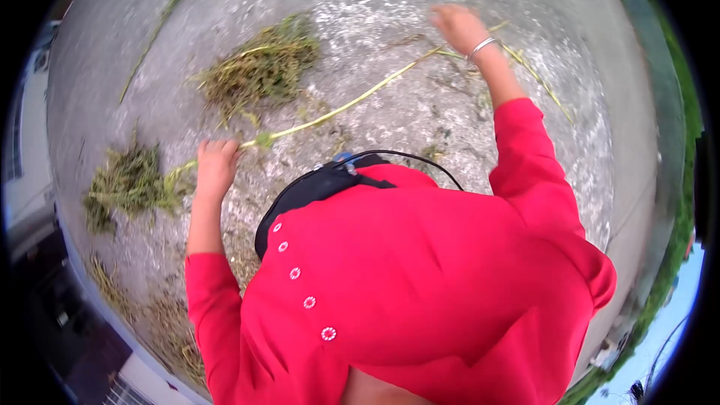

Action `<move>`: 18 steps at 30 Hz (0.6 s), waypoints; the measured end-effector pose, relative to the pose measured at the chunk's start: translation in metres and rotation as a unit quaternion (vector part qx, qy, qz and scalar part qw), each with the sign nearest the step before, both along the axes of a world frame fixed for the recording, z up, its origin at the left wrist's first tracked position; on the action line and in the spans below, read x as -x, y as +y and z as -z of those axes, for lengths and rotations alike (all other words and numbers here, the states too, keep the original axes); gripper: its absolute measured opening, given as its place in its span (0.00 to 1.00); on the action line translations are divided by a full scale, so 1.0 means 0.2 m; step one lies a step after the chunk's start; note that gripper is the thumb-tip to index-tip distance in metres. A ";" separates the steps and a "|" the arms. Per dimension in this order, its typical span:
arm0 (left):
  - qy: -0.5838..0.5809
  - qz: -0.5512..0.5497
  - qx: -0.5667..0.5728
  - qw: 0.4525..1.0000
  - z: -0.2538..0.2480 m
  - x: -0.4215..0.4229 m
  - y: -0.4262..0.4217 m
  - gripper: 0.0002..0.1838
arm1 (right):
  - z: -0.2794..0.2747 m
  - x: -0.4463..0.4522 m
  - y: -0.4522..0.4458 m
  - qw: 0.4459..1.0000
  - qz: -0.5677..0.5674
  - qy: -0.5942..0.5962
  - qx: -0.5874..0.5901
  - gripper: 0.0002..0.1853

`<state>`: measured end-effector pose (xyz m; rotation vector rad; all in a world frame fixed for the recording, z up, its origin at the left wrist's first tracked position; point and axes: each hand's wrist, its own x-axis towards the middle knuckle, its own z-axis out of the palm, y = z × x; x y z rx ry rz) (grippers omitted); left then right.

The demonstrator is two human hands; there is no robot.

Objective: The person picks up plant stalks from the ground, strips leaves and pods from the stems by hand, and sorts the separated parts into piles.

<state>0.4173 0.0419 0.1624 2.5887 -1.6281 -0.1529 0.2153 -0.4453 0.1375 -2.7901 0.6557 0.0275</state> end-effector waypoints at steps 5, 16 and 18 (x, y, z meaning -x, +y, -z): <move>-0.017 -0.014 0.015 1.000 -0.07 -0.02 -0.08 0.06 | -0.04 -0.27 0.79 0.917 -0.369 -0.149 0.028 0.16; 0.008 -0.242 0.042 0.969 -0.11 0.18 0.02 0.11 | -0.02 -0.66 1.00 0.935 -0.130 -0.162 -0.288 0.16; -0.008 -0.271 0.067 0.960 -0.10 0.22 0.02 0.12 | 0.02 -0.76 1.07 0.890 -0.072 -0.208 -0.398 0.18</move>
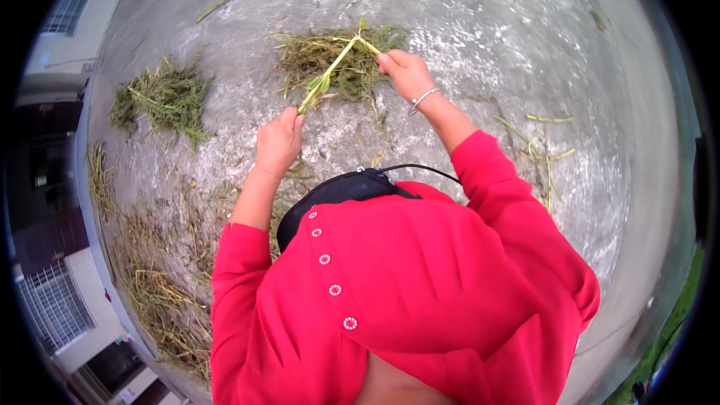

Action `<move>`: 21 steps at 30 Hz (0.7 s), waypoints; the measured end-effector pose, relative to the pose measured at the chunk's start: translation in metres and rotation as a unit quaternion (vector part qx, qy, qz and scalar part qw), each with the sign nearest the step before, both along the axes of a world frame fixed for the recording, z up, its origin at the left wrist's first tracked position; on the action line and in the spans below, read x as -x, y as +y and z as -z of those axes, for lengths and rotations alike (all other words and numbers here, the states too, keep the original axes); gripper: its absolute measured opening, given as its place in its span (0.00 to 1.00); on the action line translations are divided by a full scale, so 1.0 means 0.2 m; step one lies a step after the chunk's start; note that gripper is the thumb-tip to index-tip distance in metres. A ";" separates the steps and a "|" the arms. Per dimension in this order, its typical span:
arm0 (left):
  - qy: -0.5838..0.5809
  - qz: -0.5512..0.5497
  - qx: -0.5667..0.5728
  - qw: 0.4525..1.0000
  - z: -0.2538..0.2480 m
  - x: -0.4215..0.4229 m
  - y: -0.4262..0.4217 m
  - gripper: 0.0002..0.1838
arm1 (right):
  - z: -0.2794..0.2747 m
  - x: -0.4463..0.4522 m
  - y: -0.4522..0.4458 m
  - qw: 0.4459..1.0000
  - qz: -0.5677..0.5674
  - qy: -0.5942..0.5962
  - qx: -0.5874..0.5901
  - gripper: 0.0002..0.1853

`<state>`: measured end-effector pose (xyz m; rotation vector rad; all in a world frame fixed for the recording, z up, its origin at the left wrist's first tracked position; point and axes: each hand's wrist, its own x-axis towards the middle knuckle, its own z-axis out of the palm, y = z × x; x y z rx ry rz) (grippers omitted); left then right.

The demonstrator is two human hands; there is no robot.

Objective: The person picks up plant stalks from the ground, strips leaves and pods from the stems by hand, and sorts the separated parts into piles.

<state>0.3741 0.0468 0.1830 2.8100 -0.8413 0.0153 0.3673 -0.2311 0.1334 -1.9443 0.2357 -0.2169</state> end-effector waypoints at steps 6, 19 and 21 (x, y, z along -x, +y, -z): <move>0.074 -0.082 0.075 0.991 0.04 0.02 0.01 0.13 | -0.18 -0.14 0.23 0.853 -0.013 0.108 -0.511 0.15; 0.105 -0.180 0.244 0.947 0.18 -0.04 0.27 0.12 | -0.06 -0.12 0.57 0.987 -0.123 -0.084 0.067 0.15; 0.102 -0.142 0.136 0.975 0.19 -0.04 0.37 0.11 | -0.01 -0.13 0.45 0.978 -0.188 -0.025 0.091 0.16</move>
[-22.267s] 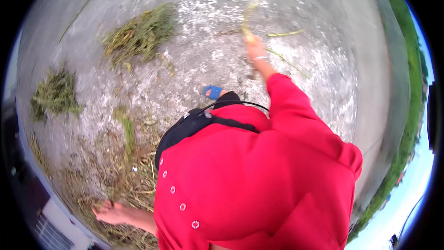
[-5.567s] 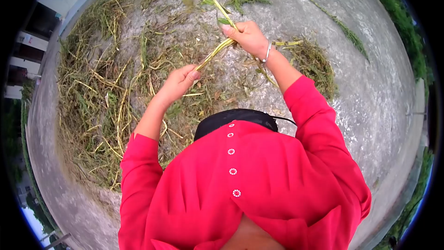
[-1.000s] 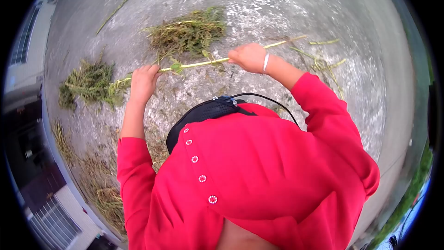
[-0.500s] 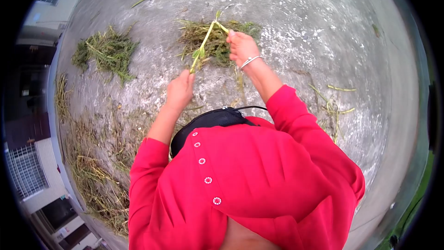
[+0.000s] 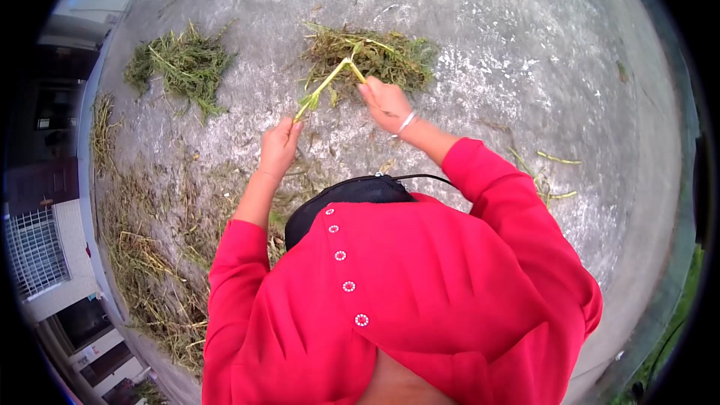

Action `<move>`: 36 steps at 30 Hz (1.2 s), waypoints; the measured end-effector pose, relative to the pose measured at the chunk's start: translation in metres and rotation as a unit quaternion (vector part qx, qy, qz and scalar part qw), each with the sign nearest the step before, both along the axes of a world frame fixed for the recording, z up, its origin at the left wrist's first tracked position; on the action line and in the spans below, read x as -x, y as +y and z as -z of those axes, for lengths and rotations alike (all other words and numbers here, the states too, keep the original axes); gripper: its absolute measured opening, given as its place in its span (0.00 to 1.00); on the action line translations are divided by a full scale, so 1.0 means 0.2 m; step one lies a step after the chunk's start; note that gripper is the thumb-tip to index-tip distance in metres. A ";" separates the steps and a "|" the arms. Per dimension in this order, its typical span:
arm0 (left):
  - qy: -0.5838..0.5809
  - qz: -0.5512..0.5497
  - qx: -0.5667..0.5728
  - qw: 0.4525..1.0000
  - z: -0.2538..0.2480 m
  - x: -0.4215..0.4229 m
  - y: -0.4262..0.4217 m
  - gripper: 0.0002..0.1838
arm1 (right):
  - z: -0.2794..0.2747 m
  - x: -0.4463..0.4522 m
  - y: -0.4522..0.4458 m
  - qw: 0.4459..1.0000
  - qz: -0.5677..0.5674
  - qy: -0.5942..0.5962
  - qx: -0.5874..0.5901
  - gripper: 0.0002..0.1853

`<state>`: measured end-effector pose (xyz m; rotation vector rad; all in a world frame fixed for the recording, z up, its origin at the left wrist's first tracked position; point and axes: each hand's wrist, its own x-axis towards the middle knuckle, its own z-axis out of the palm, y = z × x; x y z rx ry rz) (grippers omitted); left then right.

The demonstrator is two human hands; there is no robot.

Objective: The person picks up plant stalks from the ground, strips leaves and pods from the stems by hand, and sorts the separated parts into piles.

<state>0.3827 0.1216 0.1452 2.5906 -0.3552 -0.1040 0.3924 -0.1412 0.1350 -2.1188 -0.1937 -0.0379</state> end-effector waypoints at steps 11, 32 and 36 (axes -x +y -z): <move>0.120 -0.039 0.445 0.887 -0.16 -0.29 -0.25 0.08 | -0.40 -0.19 -0.29 0.808 0.162 -0.536 0.183 0.09; -0.020 -0.295 0.353 0.887 -0.28 0.00 0.50 0.15 | 0.21 -0.53 -0.24 0.972 0.065 -0.051 0.221 0.07; -0.072 -0.411 0.473 0.776 -0.40 0.20 0.80 0.19 | 0.82 -0.09 -1.07 0.896 0.318 0.231 0.208 0.24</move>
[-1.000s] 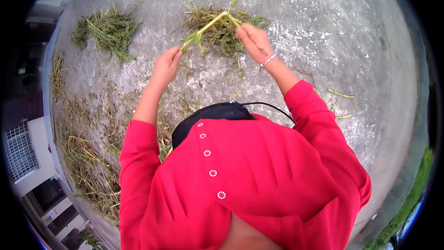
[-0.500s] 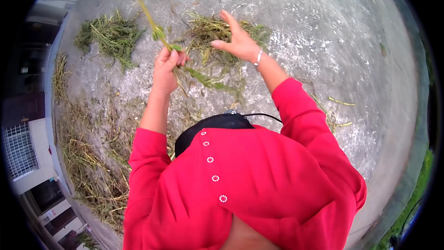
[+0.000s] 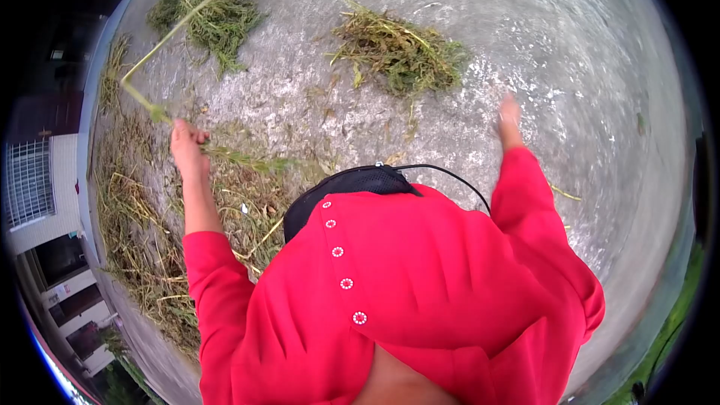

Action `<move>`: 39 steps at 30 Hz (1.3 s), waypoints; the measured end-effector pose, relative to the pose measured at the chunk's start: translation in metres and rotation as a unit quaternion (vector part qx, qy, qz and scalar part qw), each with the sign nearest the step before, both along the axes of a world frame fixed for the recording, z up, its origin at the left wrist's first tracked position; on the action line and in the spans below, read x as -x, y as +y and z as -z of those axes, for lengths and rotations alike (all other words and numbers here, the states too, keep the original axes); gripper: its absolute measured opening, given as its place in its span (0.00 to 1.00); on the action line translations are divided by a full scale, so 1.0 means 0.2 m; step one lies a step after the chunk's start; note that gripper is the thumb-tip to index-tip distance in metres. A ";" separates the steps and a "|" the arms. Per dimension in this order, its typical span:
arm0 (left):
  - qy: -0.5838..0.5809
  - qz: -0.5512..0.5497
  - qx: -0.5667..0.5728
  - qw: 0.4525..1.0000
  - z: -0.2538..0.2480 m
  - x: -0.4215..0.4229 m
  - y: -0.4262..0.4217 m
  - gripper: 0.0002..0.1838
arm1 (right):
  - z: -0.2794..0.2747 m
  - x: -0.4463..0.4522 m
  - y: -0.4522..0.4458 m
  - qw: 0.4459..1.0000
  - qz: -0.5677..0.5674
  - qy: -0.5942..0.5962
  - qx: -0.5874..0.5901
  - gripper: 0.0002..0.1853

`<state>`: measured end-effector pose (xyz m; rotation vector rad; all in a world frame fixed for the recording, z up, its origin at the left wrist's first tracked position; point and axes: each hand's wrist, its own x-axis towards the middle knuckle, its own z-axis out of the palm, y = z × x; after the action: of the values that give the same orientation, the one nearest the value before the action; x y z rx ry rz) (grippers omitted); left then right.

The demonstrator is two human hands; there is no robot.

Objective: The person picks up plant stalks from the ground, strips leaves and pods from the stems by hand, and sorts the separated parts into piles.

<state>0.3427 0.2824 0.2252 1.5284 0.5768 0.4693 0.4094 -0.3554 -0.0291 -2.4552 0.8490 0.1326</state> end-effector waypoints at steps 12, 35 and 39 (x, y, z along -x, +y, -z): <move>-0.027 0.041 0.324 0.945 0.41 -0.33 -0.29 0.24 | 0.43 1.63 0.15 0.912 -0.149 0.353 -0.147 0.18; 0.425 0.532 -0.325 0.656 1.46 0.89 -0.11 0.18 | 0.23 1.39 0.11 0.929 -0.145 0.311 -0.137 0.17; 0.513 0.400 -0.406 0.642 1.61 1.90 0.32 0.13 | 0.19 1.38 0.12 0.917 -0.175 0.336 -0.122 0.16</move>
<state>-0.0366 0.3457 -0.0978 2.6870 0.4365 -1.1035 0.1343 -0.3311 -0.0664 -2.2979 0.5813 1.1916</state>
